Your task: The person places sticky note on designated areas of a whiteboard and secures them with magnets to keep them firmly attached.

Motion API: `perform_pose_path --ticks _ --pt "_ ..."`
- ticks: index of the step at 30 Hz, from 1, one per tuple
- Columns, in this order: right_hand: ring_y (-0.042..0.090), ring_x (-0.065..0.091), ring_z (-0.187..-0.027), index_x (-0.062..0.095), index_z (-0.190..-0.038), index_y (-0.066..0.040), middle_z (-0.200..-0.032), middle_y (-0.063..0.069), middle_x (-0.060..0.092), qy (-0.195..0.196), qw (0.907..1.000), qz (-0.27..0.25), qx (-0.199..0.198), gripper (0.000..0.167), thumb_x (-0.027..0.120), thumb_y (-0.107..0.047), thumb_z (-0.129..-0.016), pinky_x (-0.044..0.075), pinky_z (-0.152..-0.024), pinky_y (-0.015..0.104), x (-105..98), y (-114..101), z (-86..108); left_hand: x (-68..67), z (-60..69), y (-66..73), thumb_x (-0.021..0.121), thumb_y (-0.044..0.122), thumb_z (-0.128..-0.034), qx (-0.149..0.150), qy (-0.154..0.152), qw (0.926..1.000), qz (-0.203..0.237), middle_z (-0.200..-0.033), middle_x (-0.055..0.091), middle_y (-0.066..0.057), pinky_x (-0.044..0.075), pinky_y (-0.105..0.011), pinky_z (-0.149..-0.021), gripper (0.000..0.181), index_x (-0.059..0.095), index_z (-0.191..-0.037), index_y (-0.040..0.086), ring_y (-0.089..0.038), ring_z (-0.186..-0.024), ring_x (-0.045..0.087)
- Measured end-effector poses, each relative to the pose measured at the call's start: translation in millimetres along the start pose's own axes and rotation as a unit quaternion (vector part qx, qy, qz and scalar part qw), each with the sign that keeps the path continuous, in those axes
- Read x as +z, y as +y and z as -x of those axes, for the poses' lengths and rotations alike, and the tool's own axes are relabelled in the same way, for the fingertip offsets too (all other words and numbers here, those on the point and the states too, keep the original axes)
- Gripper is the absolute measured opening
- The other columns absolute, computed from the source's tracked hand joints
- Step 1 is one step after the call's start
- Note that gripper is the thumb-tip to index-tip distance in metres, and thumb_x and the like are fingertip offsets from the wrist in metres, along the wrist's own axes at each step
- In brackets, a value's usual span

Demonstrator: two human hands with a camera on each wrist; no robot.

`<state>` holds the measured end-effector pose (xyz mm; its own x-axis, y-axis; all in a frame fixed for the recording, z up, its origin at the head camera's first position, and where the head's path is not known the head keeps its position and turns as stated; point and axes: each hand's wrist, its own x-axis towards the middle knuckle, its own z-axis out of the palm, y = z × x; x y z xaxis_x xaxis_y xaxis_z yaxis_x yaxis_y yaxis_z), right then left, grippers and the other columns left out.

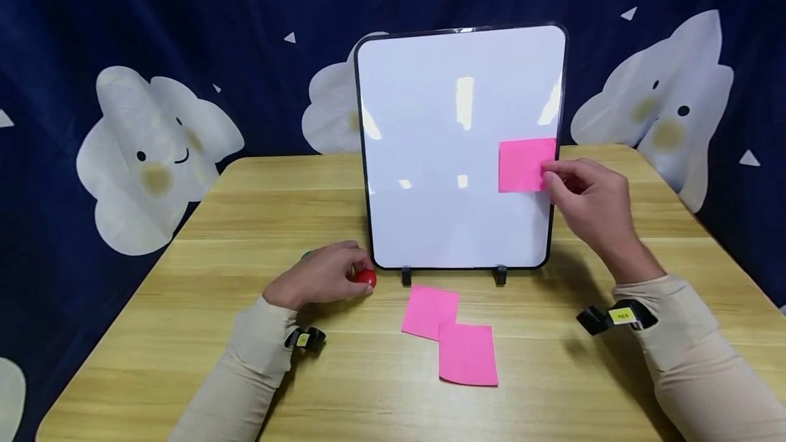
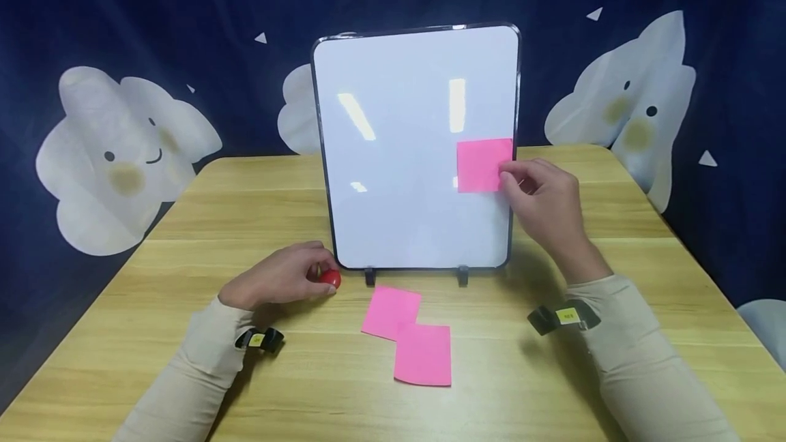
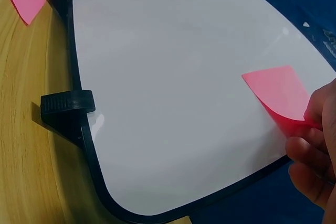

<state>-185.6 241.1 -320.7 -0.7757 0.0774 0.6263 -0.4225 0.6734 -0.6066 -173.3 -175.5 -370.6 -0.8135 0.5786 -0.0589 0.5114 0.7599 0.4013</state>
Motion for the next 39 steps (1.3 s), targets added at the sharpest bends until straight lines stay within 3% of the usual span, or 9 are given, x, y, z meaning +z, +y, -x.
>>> perform_pose_path --ticks 15,39 --pt "0.010 0.049 -0.071 0.076 -0.112 -0.005 -0.088 0.008 0.068 0.006 0.9995 0.016 -0.025 0.021 0.067 -0.011 -0.095 0.039 -0.061 0.010 5.0 -0.2 0.2 -1.5 3.5 -5.2 0.080 0.031 -0.0840 -0.003 0.031 0.9993 0.021 -0.093 0.057 0.008 0.052 -0.027 -0.068 0.019 0.069 -0.098 0.026 -0.008 -0.078 0.057" --pt "0.013 0.045 -0.063 0.073 -0.112 -0.006 -0.073 0.006 0.060 -0.001 0.9974 0.042 -0.059 0.021 0.071 -0.007 -0.092 0.036 -0.055 0.012 6.4 7.4 0.1 -6.3 -0.2 -15.7 0.074 0.022 -0.0868 0.022 0.129 0.9914 0.011 -0.102 0.053 0.004 0.051 -0.029 -0.070 0.020 0.068 -0.105 0.016 -0.014 -0.082 0.057"
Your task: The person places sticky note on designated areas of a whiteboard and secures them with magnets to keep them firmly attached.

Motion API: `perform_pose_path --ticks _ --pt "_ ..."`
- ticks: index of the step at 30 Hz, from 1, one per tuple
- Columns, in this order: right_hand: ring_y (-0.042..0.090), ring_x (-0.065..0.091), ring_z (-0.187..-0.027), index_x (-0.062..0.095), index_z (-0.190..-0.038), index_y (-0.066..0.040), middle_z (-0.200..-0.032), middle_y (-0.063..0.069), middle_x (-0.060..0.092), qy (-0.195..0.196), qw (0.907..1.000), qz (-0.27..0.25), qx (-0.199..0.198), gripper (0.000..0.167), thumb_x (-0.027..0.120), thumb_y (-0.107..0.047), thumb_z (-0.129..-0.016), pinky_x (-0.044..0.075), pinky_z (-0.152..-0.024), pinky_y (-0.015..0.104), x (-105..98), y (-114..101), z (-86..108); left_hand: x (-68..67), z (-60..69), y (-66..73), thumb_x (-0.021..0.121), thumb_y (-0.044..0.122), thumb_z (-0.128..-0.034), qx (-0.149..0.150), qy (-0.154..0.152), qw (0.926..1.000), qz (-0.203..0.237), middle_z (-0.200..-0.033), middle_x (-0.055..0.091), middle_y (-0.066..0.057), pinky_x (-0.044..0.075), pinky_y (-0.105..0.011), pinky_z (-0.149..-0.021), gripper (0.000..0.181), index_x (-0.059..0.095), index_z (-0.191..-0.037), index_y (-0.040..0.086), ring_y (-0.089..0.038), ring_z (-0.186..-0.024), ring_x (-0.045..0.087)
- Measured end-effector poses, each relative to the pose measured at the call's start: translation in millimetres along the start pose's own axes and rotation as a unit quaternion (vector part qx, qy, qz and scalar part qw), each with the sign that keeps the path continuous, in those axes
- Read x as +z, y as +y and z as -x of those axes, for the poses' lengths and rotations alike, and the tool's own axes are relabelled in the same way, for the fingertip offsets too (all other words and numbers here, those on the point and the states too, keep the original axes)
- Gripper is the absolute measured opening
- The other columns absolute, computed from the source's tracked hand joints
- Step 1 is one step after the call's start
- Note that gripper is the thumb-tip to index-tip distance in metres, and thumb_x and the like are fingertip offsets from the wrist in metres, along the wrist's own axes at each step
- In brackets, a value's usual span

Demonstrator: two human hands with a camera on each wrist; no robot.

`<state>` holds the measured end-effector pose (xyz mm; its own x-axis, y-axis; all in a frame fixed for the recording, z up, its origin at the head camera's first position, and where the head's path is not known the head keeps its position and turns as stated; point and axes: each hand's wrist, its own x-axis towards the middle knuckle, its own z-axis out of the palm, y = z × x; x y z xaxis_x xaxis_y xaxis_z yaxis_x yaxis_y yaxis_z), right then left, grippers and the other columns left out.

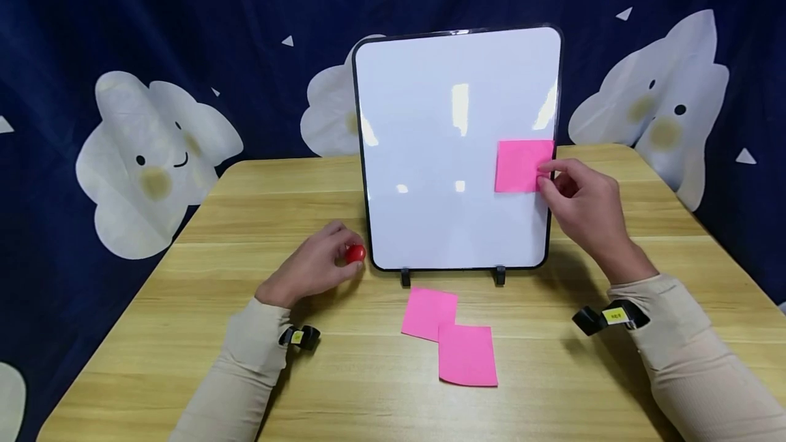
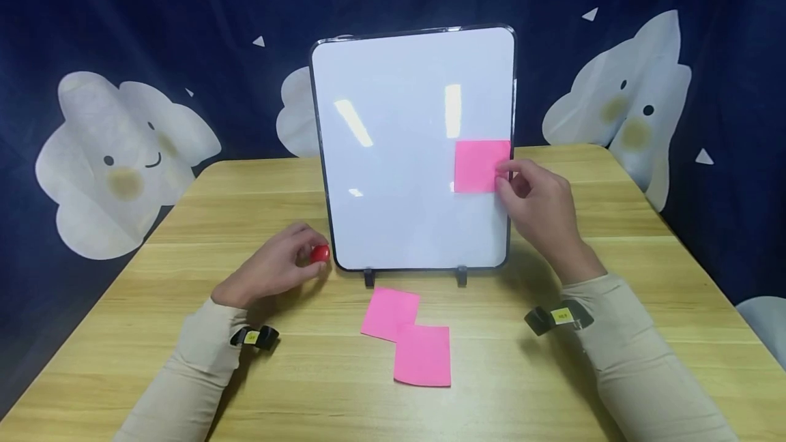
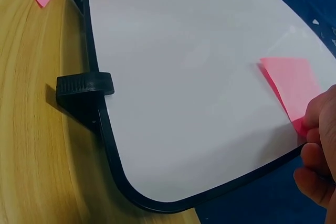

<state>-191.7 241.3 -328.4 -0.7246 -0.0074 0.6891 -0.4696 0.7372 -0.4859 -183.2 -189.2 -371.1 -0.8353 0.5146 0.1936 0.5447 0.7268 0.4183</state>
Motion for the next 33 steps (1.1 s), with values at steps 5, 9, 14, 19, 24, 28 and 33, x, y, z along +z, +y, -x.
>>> perform_pose_path --ticks 5,9,14,19,24,28,33 --pt "0.014 0.044 -0.069 0.073 -0.111 -0.005 -0.077 0.007 0.055 0.003 0.9999 0.004 -0.016 0.021 0.071 -0.003 -0.090 0.034 -0.058 0.016 -0.3 0.4 0.1 -1.0 -1.2 -1.6 0.075 0.020 -0.0870 -0.008 0.039 0.9992 -0.005 -0.106 0.054 0.001 0.054 -0.030 -0.073 0.024 0.067 -0.109 0.013 -0.016 -0.085 0.059" --pt "0.014 0.043 -0.073 0.074 -0.110 -0.002 -0.084 0.010 0.050 0.005 0.9999 0.004 -0.015 0.021 0.072 -0.002 -0.089 0.033 -0.059 0.017 -0.2 -0.5 0.8 -1.6 -2.4 -3.7 0.075 0.020 -0.0876 -0.018 0.081 0.9964 -0.017 -0.107 0.055 -0.003 0.055 -0.033 -0.075 0.029 0.067 -0.112 0.008 -0.020 -0.086 0.060" --pt "0.014 0.043 -0.070 0.075 -0.111 -0.001 -0.093 0.011 0.047 0.011 0.9999 0.005 -0.004 0.022 0.072 -0.003 -0.090 0.034 -0.057 0.016 0.4 -2.3 1.8 -2.3 -2.9 -5.5 0.074 0.020 -0.0890 -0.022 0.116 0.9928 -0.021 -0.108 0.056 -0.003 0.055 -0.034 -0.076 0.029 0.066 -0.114 0.008 -0.021 -0.086 0.060" --pt "0.015 0.044 -0.074 0.074 -0.112 0.000 -0.099 0.015 0.048 0.014 0.9998 0.010 -0.009 0.023 0.071 -0.001 -0.089 0.034 -0.058 0.018 0.6 -2.1 1.7 -2.0 -2.4 -4.1 0.074 0.020 -0.0893 -0.019 0.140 0.9897 -0.021 -0.108 0.058 -0.003 0.056 -0.034 -0.076 0.029 0.066 -0.114 0.007 -0.022 -0.086 0.059" --pt "0.016 0.047 -0.075 0.074 -0.111 0.001 -0.103 0.018 0.049 0.013 0.9998 0.009 -0.010 0.023 0.071 0.000 -0.089 0.035 -0.060 0.015 1.3 -1.4 1.5 -1.1 -1.8 -3.6 0.075 0.020 -0.0886 -0.019 0.164 0.9860 -0.026 -0.106 0.059 -0.004 0.056 -0.034 -0.074 0.030 0.066 -0.113 0.006 -0.022 -0.085 0.059" --pt "0.015 0.048 -0.070 0.073 -0.112 0.000 -0.103 0.018 0.050 0.012 0.9998 0.009 -0.012 0.023 0.070 -0.001 -0.090 0.036 -0.060 0.011 1.3 -1.0 1.6 0.0 -2.4 -4.0 0.075 0.020 -0.0885 -0.010 0.180 0.9832 -0.025 -0.104 0.060 -0.004 0.055 -0.034 -0.073 0.029 0.066 -0.112 0.006 -0.023 -0.084 0.060" --pt "0.014 0.048 -0.067 0.073 -0.113 -0.001 -0.103 0.016 0.052 0.011 0.9999 0.008 -0.007 0.023 0.070 -0.003 -0.091 0.037 -0.059 0.010 1.5 -1.2 2.1 0.6 -4.0 -4.5 0.075 0.018 -0.0878 0.015 0.217 0.9756 -0.028 -0.103 0.061 -0.005 0.055 -0.033 -0.072 0.028 0.067 -0.111 0.005 -0.019 -0.083 0.062"
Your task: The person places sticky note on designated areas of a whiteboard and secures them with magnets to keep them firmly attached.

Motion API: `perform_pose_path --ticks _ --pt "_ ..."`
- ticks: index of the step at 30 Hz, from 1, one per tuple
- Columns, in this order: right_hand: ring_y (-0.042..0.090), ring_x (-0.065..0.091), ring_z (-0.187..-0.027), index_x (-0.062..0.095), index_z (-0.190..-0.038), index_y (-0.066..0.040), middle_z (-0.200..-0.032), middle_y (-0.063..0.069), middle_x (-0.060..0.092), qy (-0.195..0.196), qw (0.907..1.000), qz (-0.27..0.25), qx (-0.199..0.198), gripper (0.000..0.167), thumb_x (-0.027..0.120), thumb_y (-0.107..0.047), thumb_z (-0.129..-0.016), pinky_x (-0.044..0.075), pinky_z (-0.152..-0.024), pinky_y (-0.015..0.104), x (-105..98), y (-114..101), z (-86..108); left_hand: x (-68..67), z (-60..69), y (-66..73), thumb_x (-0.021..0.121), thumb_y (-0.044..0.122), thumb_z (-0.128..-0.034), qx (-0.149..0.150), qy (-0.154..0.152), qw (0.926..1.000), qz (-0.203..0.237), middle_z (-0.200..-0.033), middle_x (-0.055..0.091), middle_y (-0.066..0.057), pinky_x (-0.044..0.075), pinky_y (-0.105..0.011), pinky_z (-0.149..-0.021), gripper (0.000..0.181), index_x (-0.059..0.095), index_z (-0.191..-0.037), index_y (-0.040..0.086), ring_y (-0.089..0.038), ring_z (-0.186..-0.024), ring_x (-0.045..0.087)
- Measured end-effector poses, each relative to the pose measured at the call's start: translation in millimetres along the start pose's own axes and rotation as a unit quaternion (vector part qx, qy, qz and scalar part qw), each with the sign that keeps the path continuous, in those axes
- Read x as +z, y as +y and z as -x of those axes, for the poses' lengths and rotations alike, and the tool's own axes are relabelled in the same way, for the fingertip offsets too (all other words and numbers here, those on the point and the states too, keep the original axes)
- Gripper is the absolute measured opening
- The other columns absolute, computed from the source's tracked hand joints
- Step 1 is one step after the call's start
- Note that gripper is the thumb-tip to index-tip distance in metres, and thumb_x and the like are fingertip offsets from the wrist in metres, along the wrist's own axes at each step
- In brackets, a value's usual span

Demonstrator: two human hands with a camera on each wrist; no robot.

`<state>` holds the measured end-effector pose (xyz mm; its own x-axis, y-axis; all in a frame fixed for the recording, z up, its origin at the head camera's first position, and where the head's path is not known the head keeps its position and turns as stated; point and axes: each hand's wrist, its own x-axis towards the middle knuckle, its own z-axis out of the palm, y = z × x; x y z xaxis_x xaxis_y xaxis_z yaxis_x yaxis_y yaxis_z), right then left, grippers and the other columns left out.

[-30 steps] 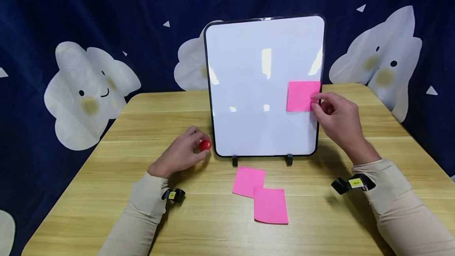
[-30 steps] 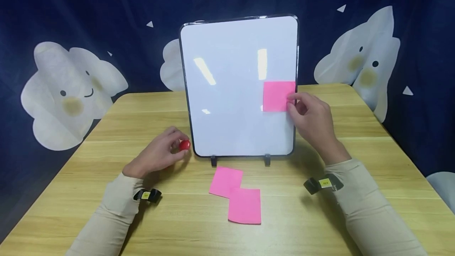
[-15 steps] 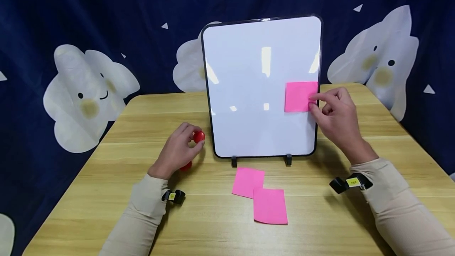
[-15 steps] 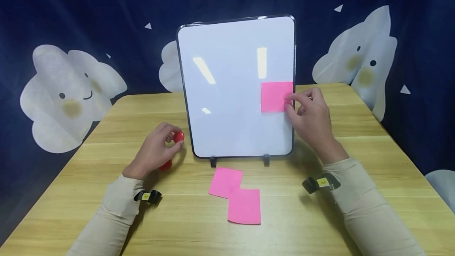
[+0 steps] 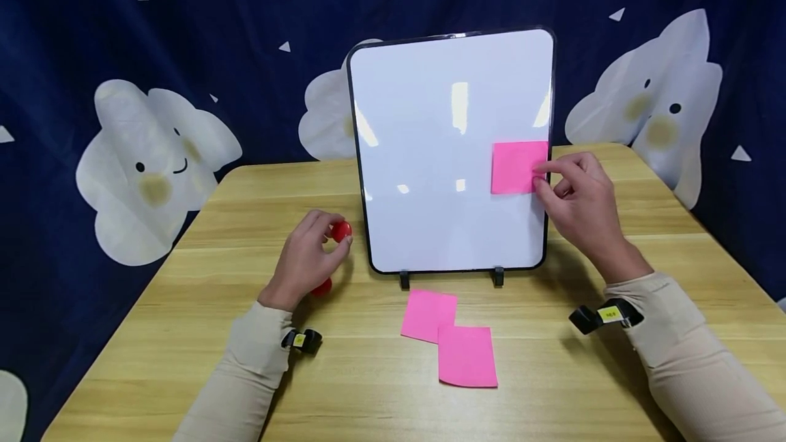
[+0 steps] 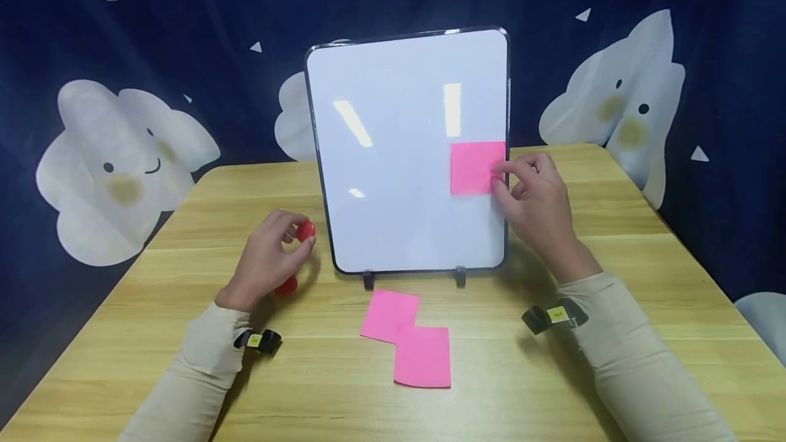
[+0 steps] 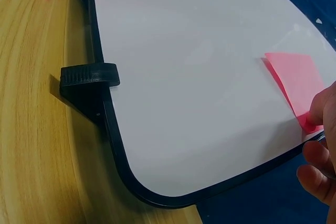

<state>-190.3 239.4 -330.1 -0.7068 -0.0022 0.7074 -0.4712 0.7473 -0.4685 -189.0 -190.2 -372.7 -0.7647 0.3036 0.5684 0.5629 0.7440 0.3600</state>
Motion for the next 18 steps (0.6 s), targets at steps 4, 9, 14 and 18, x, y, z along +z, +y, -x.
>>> perform_pose_path --ticks 4,9,14,18 --pt "0.014 0.047 -0.067 0.073 -0.113 -0.001 -0.102 0.016 0.052 0.000 1.0000 -0.002 -0.001 0.023 0.070 -0.003 -0.091 0.036 -0.058 0.011 -0.4 -0.3 0.3 0.1 -2.2 1.7 0.076 0.016 -0.0864 0.027 0.040 0.9988 0.003 -0.103 0.063 -0.007 0.056 -0.033 -0.069 0.027 0.068 -0.109 0.004 -0.017 -0.081 0.063" --pt "0.014 0.046 -0.067 0.073 -0.111 0.000 -0.103 0.018 0.053 0.004 0.9999 -0.004 -0.011 0.022 0.070 0.000 -0.089 0.036 -0.058 0.013 -1.4 0.2 -0.3 0.0 -6.0 5.9 0.077 0.017 -0.0863 0.048 0.073 0.9961 0.012 -0.102 0.064 -0.007 0.056 -0.034 -0.066 0.027 0.069 -0.108 0.003 -0.017 -0.082 0.064" --pt "0.013 0.045 -0.067 0.073 -0.109 0.000 -0.101 0.015 0.053 -0.002 0.9999 -0.010 -0.009 0.020 0.069 -0.001 -0.090 0.036 -0.058 0.014 -0.3 2.0 0.5 -0.8 -9.5 12.1 0.077 0.016 -0.0854 0.059 0.090 0.9938 0.026 -0.101 0.064 -0.008 0.056 -0.036 -0.065 0.027 0.069 -0.108 0.003 -0.018 -0.081 0.064" --pt "0.013 0.044 -0.066 0.073 -0.108 0.000 -0.100 0.014 0.053 -0.003 0.9998 -0.012 -0.013 0.019 0.069 -0.001 -0.089 0.036 -0.058 0.015 0.4 3.7 0.8 -0.7 -13.3 19.4 0.077 0.017 -0.0855 0.065 0.097 0.9928 0.028 -0.103 0.064 -0.009 0.056 -0.037 -0.064 0.029 0.070 -0.110 0.003 -0.019 -0.081 0.063"
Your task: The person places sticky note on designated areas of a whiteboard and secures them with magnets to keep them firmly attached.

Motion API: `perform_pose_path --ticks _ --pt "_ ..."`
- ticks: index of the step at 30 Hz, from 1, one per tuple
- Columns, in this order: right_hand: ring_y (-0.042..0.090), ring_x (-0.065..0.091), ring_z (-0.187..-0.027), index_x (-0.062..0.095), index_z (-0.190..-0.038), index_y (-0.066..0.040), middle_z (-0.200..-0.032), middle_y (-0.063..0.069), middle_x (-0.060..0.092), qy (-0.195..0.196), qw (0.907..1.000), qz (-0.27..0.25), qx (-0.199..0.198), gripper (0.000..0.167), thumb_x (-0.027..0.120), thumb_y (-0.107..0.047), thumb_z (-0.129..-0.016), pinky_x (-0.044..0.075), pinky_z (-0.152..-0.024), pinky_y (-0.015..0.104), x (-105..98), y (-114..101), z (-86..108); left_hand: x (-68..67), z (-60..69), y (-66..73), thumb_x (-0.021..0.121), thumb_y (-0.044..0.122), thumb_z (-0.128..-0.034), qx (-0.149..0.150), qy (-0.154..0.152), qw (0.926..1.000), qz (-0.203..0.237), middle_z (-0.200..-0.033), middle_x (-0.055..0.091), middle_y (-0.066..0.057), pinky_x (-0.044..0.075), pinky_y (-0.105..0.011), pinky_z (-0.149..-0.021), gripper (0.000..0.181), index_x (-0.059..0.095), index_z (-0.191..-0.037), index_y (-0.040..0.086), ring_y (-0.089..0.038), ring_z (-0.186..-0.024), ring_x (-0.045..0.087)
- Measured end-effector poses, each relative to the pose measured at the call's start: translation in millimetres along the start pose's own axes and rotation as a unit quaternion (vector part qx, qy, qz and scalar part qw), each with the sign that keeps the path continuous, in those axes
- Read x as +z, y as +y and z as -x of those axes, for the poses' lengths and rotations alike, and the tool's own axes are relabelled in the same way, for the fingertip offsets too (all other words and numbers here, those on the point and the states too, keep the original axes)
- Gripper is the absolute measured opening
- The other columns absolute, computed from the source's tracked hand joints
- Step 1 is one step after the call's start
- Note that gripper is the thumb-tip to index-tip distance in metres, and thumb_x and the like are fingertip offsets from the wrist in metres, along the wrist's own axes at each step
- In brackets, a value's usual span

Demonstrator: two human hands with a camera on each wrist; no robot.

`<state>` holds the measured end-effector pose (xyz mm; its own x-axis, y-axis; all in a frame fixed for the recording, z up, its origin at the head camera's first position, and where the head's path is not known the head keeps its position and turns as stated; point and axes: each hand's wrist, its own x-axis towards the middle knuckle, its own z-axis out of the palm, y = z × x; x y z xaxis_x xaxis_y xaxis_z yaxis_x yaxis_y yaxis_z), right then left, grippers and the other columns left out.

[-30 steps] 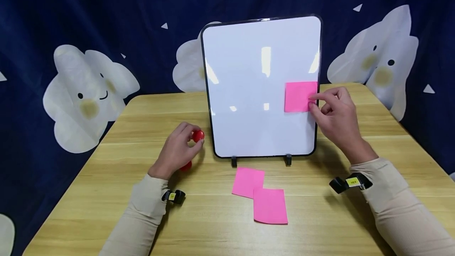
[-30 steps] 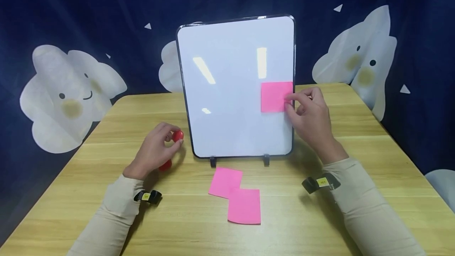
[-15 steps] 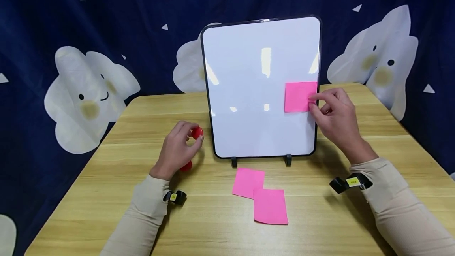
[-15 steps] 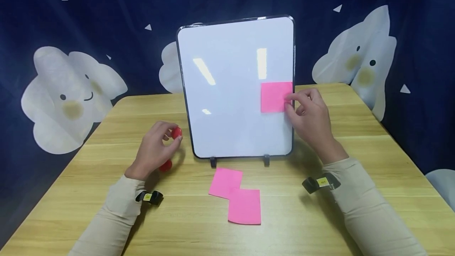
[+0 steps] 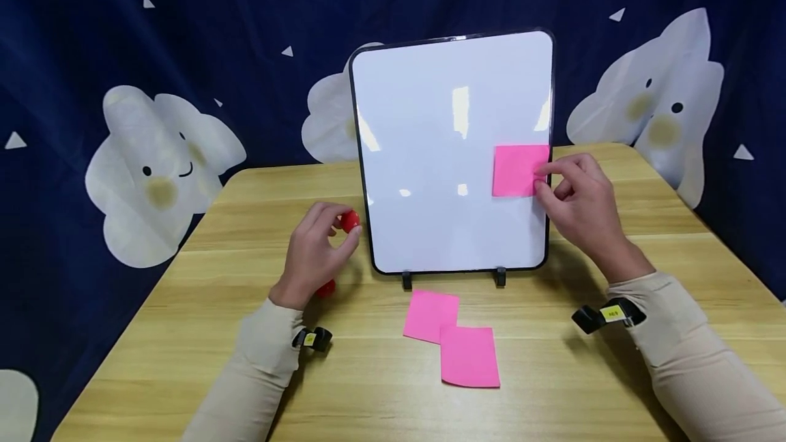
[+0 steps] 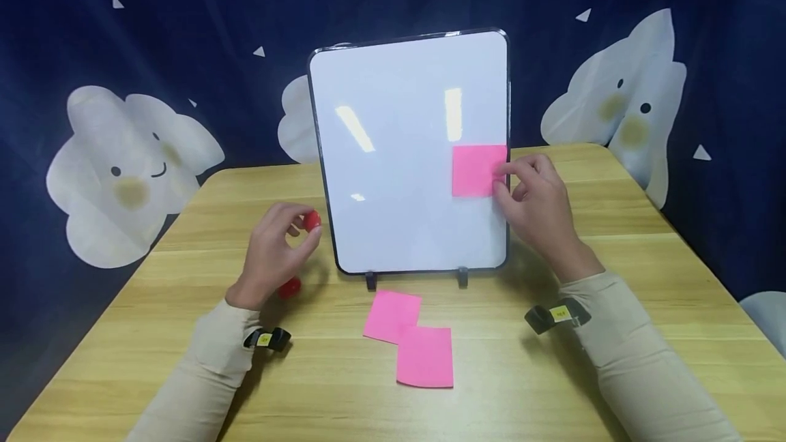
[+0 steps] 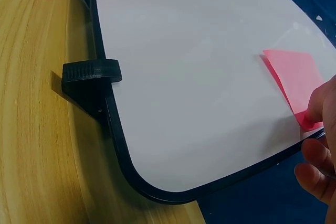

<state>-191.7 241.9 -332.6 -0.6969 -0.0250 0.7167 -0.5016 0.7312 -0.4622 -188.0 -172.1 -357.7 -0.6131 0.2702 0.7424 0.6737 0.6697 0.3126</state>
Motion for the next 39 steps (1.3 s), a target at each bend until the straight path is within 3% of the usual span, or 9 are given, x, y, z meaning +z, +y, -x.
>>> perform_pose_path --ticks 20,30,39 --pt "0.013 0.044 -0.067 0.071 -0.106 0.000 -0.097 0.011 0.054 -0.005 0.9999 0.000 -0.010 0.017 0.069 -0.001 -0.089 0.035 -0.059 0.017 0.2 2.6 -1.4 26.7 -30.1 39.4 0.073 0.022 -0.0875 0.066 -0.006 0.9978 0.012 -0.104 0.064 -0.009 0.053 -0.030 -0.064 0.027 0.070 -0.109 0.004 -0.019 -0.078 0.059" --pt "0.014 0.043 -0.069 0.069 -0.104 0.000 -0.094 0.010 0.054 -0.006 0.9999 -0.004 -0.015 0.016 0.069 0.000 -0.089 0.035 -0.059 0.019 -1.2 3.8 0.0 40.0 -39.1 54.0 0.076 0.019 -0.0855 0.078 -0.029 0.9947 0.061 -0.107 0.063 -0.009 0.056 -0.029 -0.073 0.032 0.068 -0.112 0.003 -0.018 -0.089 0.061" --pt "0.013 0.044 -0.068 0.070 -0.101 0.000 -0.091 0.008 0.055 0.005 0.9994 -0.016 -0.029 0.015 0.071 0.003 -0.086 0.035 -0.059 0.018 0.3 5.6 -1.2 50.0 -48.0 66.8 0.077 0.015 -0.0862 0.092 -0.035 0.9928 0.069 -0.116 0.065 -0.010 0.054 -0.029 -0.088 0.035 0.068 -0.117 0.002 -0.020 -0.107 0.061"
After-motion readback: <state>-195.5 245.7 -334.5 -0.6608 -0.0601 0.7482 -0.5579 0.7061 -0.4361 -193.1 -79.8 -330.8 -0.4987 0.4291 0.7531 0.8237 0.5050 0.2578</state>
